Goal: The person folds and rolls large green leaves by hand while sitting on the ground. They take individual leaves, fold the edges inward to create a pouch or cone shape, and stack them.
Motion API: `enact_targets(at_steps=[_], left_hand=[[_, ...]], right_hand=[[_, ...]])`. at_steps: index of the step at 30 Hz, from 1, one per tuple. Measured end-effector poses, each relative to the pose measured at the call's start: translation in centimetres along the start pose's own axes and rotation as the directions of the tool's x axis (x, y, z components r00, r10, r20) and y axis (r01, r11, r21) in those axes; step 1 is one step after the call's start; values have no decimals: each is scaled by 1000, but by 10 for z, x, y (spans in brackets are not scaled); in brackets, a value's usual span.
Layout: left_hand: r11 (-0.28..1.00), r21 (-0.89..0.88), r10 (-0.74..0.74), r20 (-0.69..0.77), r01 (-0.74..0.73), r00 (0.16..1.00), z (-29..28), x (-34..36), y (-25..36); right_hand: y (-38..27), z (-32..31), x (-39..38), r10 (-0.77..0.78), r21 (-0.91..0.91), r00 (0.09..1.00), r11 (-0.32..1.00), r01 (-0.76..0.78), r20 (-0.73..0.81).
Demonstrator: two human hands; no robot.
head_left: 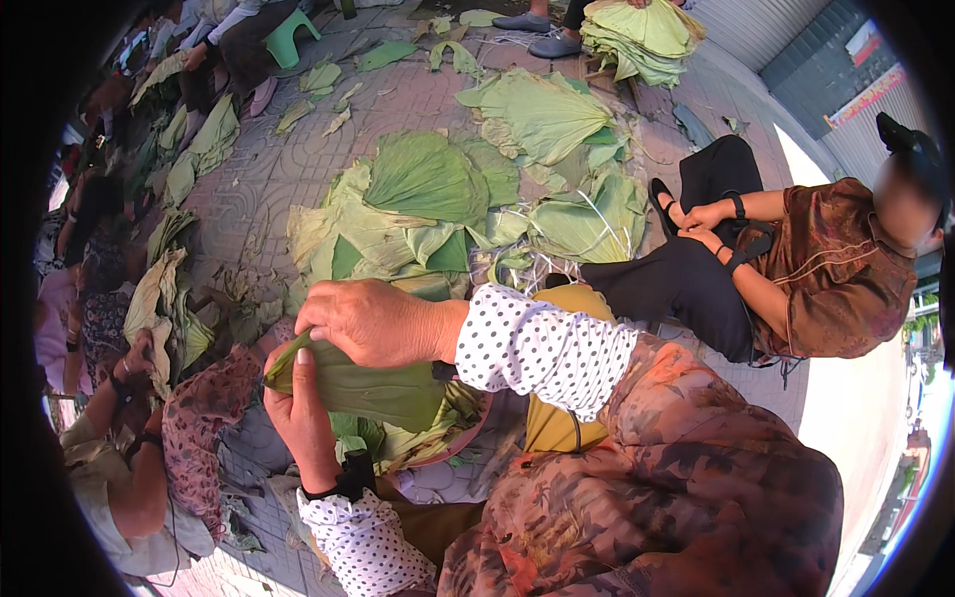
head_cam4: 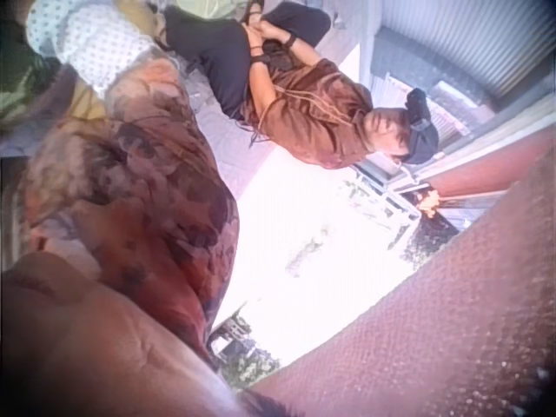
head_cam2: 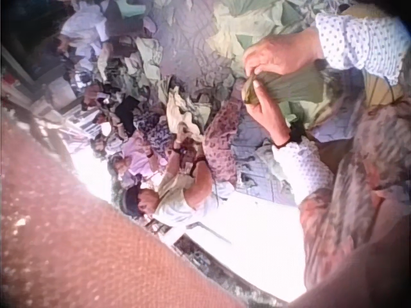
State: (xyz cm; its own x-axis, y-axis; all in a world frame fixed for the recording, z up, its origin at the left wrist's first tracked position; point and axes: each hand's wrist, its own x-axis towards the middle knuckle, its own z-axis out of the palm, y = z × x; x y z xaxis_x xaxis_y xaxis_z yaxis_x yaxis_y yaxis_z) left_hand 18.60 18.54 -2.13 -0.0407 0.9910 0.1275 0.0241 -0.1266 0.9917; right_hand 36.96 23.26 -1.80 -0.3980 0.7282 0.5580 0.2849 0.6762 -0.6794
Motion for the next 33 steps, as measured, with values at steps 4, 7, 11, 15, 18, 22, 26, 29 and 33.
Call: enact_targets(at_steps=[4,7,11,15,18,22,26,29,33], left_hand=[[999,31,30,-59,-28,998,-27,-3,-3],[1000,11,30,-92,-29,995,-46,-5,-7],[999,-17,31,-158,-34,987,-71,-11,-11],[996,-82,-51,-224,33,973,-93,-20,-13],[994,-100,-71,-266,46,961,-108,-24,-16],[980,-188,-124,-330,64,936,-123,-27,-25],[962,-264,-165,-377,65,911,-129,-29,-36],[940,-299,-268,-357,163,895,-118,-40,-35],[933,-284,-281,-195,220,940,-91,-42,-29]], right_hand=[[-3,8,2,31,-88,999,996,-28,35],[-7,6,2,97,-151,994,985,-88,58],[-7,7,4,116,-200,993,973,-118,-20],[-5,-7,4,185,-223,979,954,-200,-87],[3,-17,2,243,-229,957,934,-276,-160],[16,-23,-5,242,-342,921,875,-343,-305],[-7,3,-7,314,-150,919,923,-354,-237],[-32,41,-14,372,78,928,925,-372,14],[-51,79,-14,271,152,939,940,-305,211]])
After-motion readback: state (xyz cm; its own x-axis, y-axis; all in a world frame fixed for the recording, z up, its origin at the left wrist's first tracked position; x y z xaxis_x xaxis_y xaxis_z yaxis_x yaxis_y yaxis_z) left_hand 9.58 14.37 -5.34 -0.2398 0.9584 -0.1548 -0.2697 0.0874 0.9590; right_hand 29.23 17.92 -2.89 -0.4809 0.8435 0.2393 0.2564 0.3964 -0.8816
